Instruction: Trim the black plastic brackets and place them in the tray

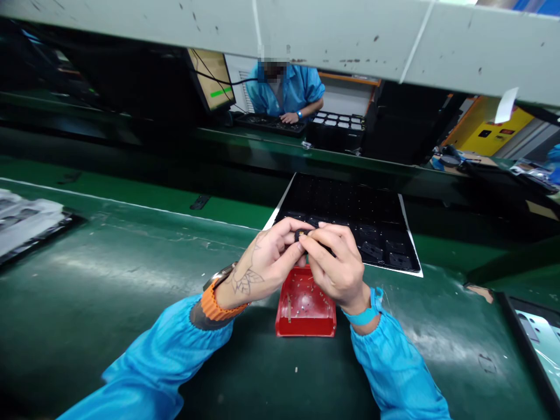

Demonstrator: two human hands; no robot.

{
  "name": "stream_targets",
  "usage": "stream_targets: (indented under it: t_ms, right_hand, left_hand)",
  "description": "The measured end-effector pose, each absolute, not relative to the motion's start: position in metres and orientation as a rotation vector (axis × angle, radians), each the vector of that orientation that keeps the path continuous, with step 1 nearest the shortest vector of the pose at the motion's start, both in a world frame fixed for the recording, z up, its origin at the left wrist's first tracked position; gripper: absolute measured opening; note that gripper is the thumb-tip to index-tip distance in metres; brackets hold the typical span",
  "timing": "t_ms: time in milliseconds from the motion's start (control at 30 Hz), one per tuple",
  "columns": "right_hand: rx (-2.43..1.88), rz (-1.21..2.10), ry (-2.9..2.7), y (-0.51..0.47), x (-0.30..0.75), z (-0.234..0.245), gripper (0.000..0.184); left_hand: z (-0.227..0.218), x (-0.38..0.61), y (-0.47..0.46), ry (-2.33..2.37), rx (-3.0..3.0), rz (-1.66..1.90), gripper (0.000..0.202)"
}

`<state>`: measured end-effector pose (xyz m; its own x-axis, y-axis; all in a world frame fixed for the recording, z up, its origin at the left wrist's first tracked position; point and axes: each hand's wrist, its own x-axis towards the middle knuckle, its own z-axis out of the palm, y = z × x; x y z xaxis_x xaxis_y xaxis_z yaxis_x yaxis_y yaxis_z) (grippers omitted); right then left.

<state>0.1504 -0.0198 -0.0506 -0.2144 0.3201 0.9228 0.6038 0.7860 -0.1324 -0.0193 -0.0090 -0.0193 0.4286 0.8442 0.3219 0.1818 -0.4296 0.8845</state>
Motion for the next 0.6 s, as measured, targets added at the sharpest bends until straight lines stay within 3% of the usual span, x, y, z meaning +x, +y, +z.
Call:
stream_targets:
  t_ms: [600]
  right_hand:
    - [-0.741,-0.283,-1.891,-0.0232,0.1535,-0.0432,0.034]
  left_hand:
    - [-0.0188,-0.0206,-0.0133,0.851,1.911,1.020,0.018]
